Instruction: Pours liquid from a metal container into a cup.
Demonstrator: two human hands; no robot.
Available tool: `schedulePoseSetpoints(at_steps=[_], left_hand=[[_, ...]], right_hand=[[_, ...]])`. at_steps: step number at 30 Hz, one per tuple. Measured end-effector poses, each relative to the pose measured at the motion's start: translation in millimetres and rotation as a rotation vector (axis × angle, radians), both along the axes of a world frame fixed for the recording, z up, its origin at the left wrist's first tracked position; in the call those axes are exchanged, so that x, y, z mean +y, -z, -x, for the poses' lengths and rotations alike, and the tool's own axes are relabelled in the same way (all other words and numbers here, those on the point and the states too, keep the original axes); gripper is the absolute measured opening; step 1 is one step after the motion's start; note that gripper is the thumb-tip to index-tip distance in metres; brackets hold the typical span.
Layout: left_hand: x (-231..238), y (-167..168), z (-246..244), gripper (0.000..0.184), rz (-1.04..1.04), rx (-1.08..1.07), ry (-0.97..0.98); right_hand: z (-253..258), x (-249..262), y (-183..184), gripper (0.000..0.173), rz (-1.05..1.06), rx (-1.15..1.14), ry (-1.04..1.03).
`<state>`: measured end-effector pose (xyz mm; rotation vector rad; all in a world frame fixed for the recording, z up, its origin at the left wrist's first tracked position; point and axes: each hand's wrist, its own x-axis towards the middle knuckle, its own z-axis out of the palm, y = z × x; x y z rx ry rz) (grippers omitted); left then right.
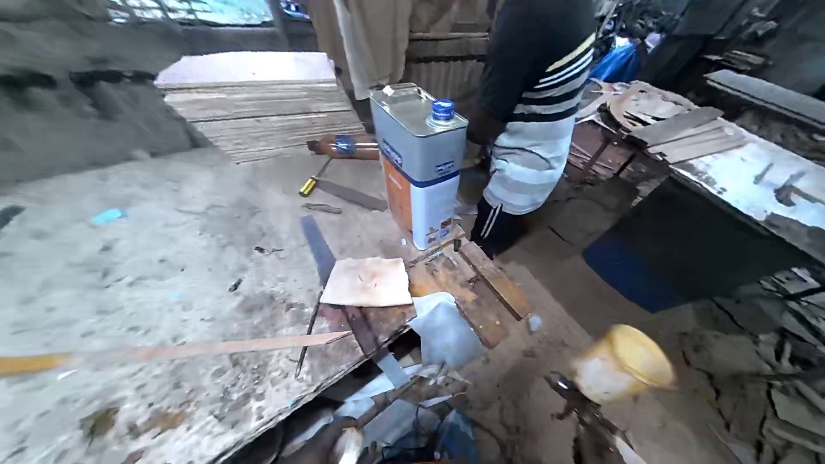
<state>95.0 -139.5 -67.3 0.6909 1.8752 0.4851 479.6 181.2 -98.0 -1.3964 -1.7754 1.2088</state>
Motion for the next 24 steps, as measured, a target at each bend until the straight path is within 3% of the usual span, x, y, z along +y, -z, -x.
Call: schedulePoseSetpoints(at_steps=[7,12,14,16,18,21,24], left_hand=[[2,-21,-1,0.106,-0.539,-0.093,-0.325],[24,-37,3,0.101,-1.041,-0.407,-0.903],[43,-45,25,0.101,-1.156,-0.39,-1.076],[55,-45,60,0.083,-1.136,-0.2,-1.169],[59,-34,93,0.069,-0.931,0.16,-1.16],[54,-15,110,0.089,-0.487,0.737,-0.87],[53,-6,95,0.094,-0.35,0.956,-0.827]], right_hand=[[90,24,18,0.039,-0.183,-0.041,-0.192],[133,53,32,0.038,-0.183,0.033,-0.301],[153,63,38,0.039,-0.185,0.046,-0.369],[179,73,41,0.042,-0.194,0.076,-0.444],[202,83,42,0.049,-0.135,0.079,-0.497],[214,90,46,0.057,-0.054,0.037,-0.491],[208,85,54,0.058,-0.028,0.023,-0.516]])
